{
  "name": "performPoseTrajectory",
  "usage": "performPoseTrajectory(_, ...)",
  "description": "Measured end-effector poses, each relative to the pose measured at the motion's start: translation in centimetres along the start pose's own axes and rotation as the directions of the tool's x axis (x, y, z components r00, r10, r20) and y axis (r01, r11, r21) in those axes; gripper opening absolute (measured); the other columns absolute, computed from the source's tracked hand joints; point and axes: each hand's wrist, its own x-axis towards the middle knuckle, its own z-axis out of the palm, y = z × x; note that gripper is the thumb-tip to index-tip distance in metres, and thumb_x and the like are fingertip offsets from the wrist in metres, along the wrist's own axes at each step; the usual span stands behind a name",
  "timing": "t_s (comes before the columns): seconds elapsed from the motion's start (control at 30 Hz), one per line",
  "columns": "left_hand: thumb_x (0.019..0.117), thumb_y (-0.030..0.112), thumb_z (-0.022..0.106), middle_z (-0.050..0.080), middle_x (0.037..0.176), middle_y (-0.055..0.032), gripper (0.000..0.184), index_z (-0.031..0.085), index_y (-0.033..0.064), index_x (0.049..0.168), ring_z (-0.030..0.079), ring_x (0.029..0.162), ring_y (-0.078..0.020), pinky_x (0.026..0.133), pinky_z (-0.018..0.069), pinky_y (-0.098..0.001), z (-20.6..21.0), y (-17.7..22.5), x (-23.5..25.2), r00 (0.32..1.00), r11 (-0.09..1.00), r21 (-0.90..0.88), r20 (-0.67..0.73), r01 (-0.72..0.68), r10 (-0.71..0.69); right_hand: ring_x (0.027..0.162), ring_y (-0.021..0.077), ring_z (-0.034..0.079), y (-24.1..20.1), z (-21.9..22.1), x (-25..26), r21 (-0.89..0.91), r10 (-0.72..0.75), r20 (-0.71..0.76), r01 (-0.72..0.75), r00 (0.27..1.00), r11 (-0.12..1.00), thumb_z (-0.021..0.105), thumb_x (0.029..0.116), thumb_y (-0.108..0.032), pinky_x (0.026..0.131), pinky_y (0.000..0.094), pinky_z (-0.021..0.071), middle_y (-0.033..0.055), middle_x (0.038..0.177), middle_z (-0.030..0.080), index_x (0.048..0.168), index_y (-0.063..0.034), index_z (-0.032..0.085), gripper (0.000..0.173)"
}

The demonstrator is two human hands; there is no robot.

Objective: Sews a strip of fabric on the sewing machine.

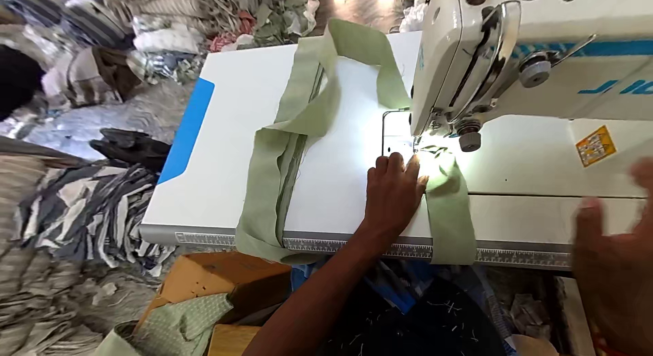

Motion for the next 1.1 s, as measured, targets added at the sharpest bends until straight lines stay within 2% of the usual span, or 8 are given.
performPoseTrajectory(0.17,0.1024,0.040,0.056,0.061,0.109,-0.0123,0.041,0.069,0.0164,0.132,0.057,0.105,-0.0307,0.081,0.0465,-0.0417,-0.2,0.0,0.0,1.000,1.000,-0.018,0.005,0.010,-0.010,0.138,0.0449,0.047,-6.3,5.5,-0.6,0.002,-0.046,0.275,0.048,0.960,0.999,0.052,0.0987,-0.064,0.117,0.0765,0.0153,0.0230,0.144,0.055,0.142,-0.0003,0.056,0.077)
performPoseTrajectory(0.27,0.0996,0.030,0.062,0.063,0.107,-0.0142,0.033,0.072,0.0108,0.125,0.060,0.102,-0.0320,0.083,0.0505,-0.0442,-0.4,-0.3,-0.1,0.999,0.989,-0.148,-0.033,0.023,-0.028,0.144,0.0453,0.039,-7.2,6.8,-1.0,0.088,-0.073,0.289,0.049,0.955,0.995,0.064,0.0946,-0.057,0.116,0.0780,0.0102,0.0207,0.146,0.052,0.109,0.0000,0.069,0.059)
performPoseTrajectory(0.33,0.1025,0.024,0.060,0.068,0.105,-0.0143,0.039,0.063,0.0023,0.135,0.067,0.094,-0.0275,0.081,0.0572,-0.0431,-2.4,0.0,-0.9,0.990,0.927,-0.347,0.032,0.142,-0.140,0.131,0.0326,0.054,-8.7,4.6,-1.4,0.271,-0.007,0.393,-0.109,0.920,0.956,0.063,0.0989,-0.046,0.113,0.0678,0.0315,0.0103,0.132,0.064,0.101,-0.0052,0.074,0.043)
performPoseTrajectory(0.43,0.1083,0.038,0.049,0.069,0.092,-0.0119,0.058,0.032,0.0138,0.158,0.064,0.065,-0.0210,0.058,0.0562,-0.0379,-6.9,1.8,-4.1,0.832,0.466,-0.689,0.475,0.555,-0.288,0.073,0.0047,0.066,-11.0,0.3,-3.7,0.592,-0.171,0.608,-0.300,0.775,0.748,0.055,0.1034,-0.047,0.064,0.0276,0.0576,-0.0053,0.081,0.068,0.096,-0.0170,0.071,0.035)
performPoseTrajectory(0.57,0.1069,0.017,0.044,0.067,0.087,-0.0072,0.057,0.027,0.0124,0.161,0.062,0.066,-0.0103,0.062,0.0554,-0.0265,-6.0,4.6,-10.2,0.778,-0.032,-0.810,0.573,0.586,-0.258,0.058,0.0088,0.066,-13.5,-0.2,-5.3,0.709,-0.444,0.672,-0.344,0.592,0.616,0.046,0.1099,-0.040,0.053,0.0300,0.0589,0.0008,0.071,0.067,0.099,-0.0057,0.064,0.040)
performPoseTrajectory(0.67,0.1098,0.020,0.042,0.063,0.076,-0.0047,0.051,0.035,0.0126,0.159,0.056,0.053,-0.0100,0.051,0.0530,-0.0279,-4.6,6.8,-13.0,0.767,0.058,-0.806,0.535,0.589,-0.354,0.051,0.0101,0.062,-14.3,3.4,-3.1,0.466,-0.141,0.552,-0.165,0.822,0.869,0.047,0.1086,-0.042,0.044,0.0320,0.0541,-0.0043,0.068,0.065,0.101,-0.0148,0.066,0.034)
performPoseTrajectory(0.83,0.1073,0.012,0.044,0.075,0.100,-0.0073,0.048,0.043,0.0072,0.155,0.073,0.089,-0.0201,0.083,0.0594,-0.0409,-4.9,7.1,-11.7,0.848,0.724,-0.506,0.487,0.469,-0.208,0.084,0.0427,0.067,-14.5,9.2,2.9,0.063,-0.057,0.427,0.033,0.902,0.997,0.059,0.1045,-0.021,0.065,0.0578,0.0564,0.0271,0.120,0.059,0.133,0.0043,0.061,0.038)
performPoseTrajectory(1.1,0.1055,0.021,0.051,0.071,0.088,-0.0120,0.056,0.038,0.0067,0.158,0.069,0.076,-0.0214,0.074,0.0573,-0.0389,-6.7,6.9,-10.6,0.810,0.642,-0.545,0.546,0.538,-0.215,0.081,0.0388,0.068,-15.3,10.4,4.5,-0.028,-0.098,0.441,0.123,0.892,0.992,0.061,0.0997,-0.005,0.066,0.0507,0.0581,0.0254,0.117,0.060,0.130,0.0075,0.064,0.032)
